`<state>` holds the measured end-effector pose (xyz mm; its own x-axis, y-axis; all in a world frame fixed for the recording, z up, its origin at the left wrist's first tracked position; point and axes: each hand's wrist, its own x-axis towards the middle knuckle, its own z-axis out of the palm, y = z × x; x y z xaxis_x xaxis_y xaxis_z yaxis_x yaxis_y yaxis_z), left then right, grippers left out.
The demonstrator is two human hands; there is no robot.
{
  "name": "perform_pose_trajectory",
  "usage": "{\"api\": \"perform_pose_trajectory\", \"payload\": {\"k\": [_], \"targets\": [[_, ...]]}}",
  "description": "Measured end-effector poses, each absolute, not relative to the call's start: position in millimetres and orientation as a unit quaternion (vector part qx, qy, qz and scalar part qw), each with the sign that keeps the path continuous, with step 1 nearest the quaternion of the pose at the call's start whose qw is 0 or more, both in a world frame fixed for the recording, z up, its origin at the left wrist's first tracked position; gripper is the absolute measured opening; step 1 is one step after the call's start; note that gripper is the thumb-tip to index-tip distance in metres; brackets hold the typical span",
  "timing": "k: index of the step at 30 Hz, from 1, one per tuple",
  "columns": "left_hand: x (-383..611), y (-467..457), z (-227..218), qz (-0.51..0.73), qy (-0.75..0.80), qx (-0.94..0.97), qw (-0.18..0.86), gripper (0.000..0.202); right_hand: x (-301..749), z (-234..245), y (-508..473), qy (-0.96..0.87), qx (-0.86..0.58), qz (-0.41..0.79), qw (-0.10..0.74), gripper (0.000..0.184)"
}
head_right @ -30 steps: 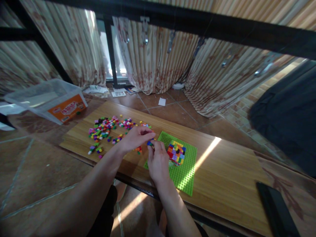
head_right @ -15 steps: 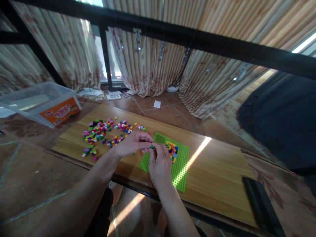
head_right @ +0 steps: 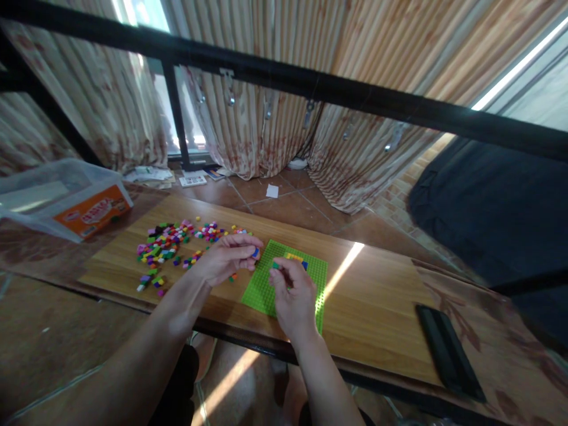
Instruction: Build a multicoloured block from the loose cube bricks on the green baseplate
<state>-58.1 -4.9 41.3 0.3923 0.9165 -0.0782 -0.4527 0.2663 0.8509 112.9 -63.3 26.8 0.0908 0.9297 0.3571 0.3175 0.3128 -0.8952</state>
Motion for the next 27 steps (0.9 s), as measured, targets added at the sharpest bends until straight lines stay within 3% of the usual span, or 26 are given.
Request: {"api": "perform_pose_trajectory", "payload": {"k": [3, 9, 17, 22, 27], "targets": [[-59, -2, 41, 0.482, 0.311, 0.374, 0.728, 0.031, 121, 30, -61, -0.532, -0.513, 0.340, 0.582, 0.021], [-51, 1, 35, 0.473, 0.327, 0.351, 0.739, 0.025, 140, 35, -52, -0.460, -0.500, 0.334, 0.654, 0.018], [-53, 4, 40, 0.521, 0.353, 0.324, 0.707, 0.021, 123, 31, -57, -0.516, -0.520, 0.350, 0.584, 0.020], [-53, 3, 39, 0.513, 0.361, 0.349, 0.696, 0.025, 146, 38, -40, -0.423, -0.538, 0.315, 0.658, 0.019], [-54, 3, 37, 0.500, 0.370, 0.369, 0.691, 0.029, 164, 36, -33, -0.376, -0.560, 0.341, 0.655, 0.024]]}}
